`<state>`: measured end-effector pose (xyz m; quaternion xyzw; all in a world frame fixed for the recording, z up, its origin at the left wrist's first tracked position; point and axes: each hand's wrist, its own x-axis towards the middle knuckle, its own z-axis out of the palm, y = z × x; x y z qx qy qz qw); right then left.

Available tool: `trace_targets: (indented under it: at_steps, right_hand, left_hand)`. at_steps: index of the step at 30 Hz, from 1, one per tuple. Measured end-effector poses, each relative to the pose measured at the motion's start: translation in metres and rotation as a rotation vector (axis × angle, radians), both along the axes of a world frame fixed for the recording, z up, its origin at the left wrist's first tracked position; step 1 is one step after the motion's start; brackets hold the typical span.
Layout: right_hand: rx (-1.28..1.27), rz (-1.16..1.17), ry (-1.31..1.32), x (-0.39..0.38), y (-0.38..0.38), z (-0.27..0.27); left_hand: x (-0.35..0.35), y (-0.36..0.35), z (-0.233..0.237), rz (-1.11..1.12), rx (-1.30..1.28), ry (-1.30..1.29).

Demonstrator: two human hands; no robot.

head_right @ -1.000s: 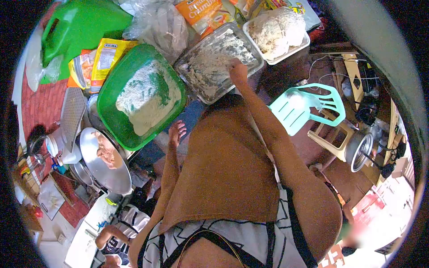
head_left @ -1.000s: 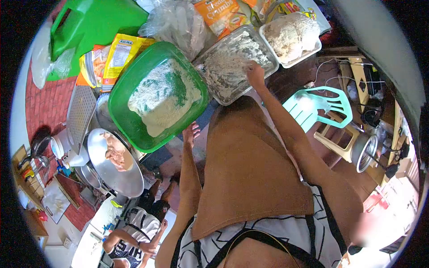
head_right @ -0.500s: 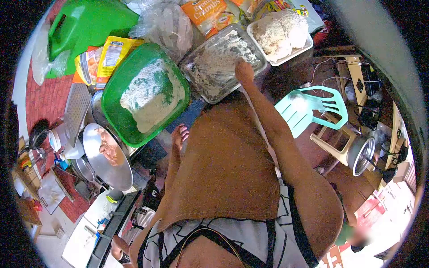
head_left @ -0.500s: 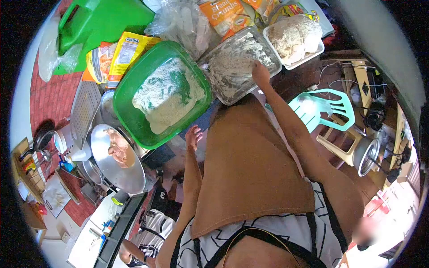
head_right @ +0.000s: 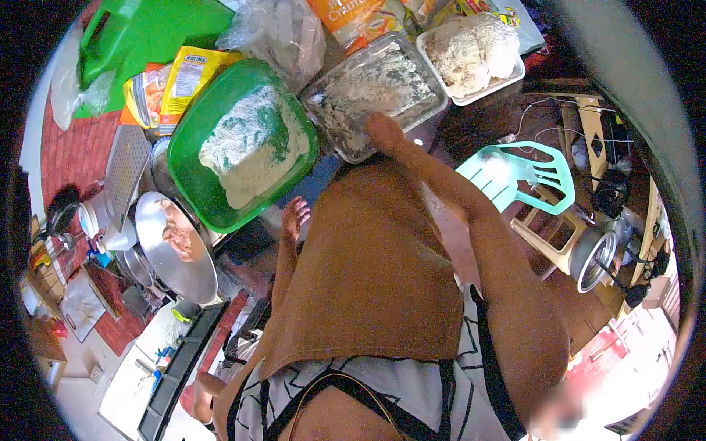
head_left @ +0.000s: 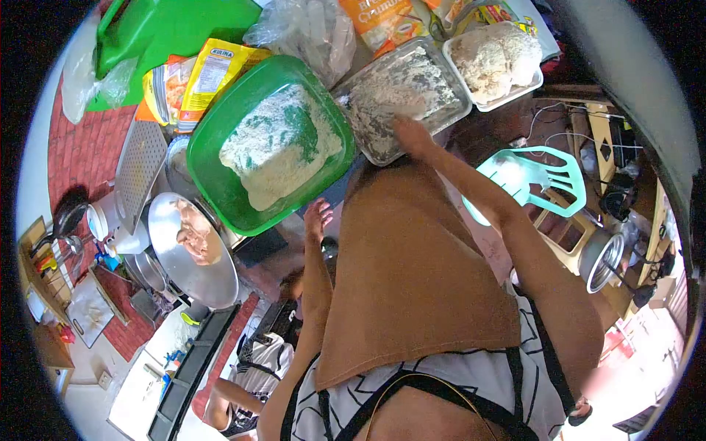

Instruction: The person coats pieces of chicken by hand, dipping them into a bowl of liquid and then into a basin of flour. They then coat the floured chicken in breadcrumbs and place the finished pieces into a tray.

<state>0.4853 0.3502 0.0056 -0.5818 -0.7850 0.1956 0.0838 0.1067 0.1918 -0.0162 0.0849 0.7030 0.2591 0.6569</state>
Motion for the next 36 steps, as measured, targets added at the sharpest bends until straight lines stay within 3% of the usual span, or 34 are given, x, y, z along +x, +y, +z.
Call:
trace_targets:
  at_steps: [1, 2, 3, 5, 8, 12, 14, 18, 24, 26, 30, 36]
  right_hand:
    - [-0.26, 0.153, -0.116, -0.012, -0.001, 0.012]
    - [-0.431, 0.145, -0.113, -0.021, 0.001, 0.024]
    - [-0.433, 0.152, -0.108, -0.024, -0.002, 0.001]
    - [0.02, 0.292, -0.072, -0.027, -0.011, -0.072]
    - [-0.213, 0.134, -0.052, -0.049, 0.008, 0.012]
    - [-0.274, 0.112, -0.014, -0.055, 0.043, -0.041]
    - [0.009, 0.098, 0.245, -0.06, 0.052, -0.051]
    - [0.121, 0.196, 0.13, -0.062, 0.062, -0.042]
    - [0.109, 0.09, 0.29, -0.06, 0.061, -0.042]
    - [-0.121, 0.01, 0.145, -0.055, 0.06, -0.042]
    - [0.061, -0.286, 0.323, -0.013, 0.04, -0.036]
    - [0.001, -0.528, 0.281, 0.036, 0.045, 0.009]
  left_hand:
    - [0.0, -0.001, 0.002, -0.005, -0.007, 0.004]
    - [-0.001, -0.003, 0.003, 0.001, -0.01, 0.01]
    - [-0.001, -0.004, 0.006, 0.013, -0.007, 0.017]
    - [-0.002, -0.008, 0.01, 0.033, -0.004, 0.027]
    - [-0.008, -0.017, 0.014, 0.044, 0.005, 0.009]
    - [-0.005, -0.021, 0.029, 0.051, 0.0, 0.021]
    - [-0.012, -0.027, 0.028, 0.042, 0.001, 0.011]
    - [-0.025, -0.036, 0.007, 0.083, 0.033, -0.069]
    - [-0.029, -0.024, 0.005, 0.086, 0.011, -0.072]
    - [-0.031, -0.022, -0.002, 0.077, 0.016, -0.087]
    - [-0.027, -0.013, -0.001, 0.037, 0.031, -0.072]
    - [-0.028, -0.005, -0.015, -0.054, 0.069, -0.07]
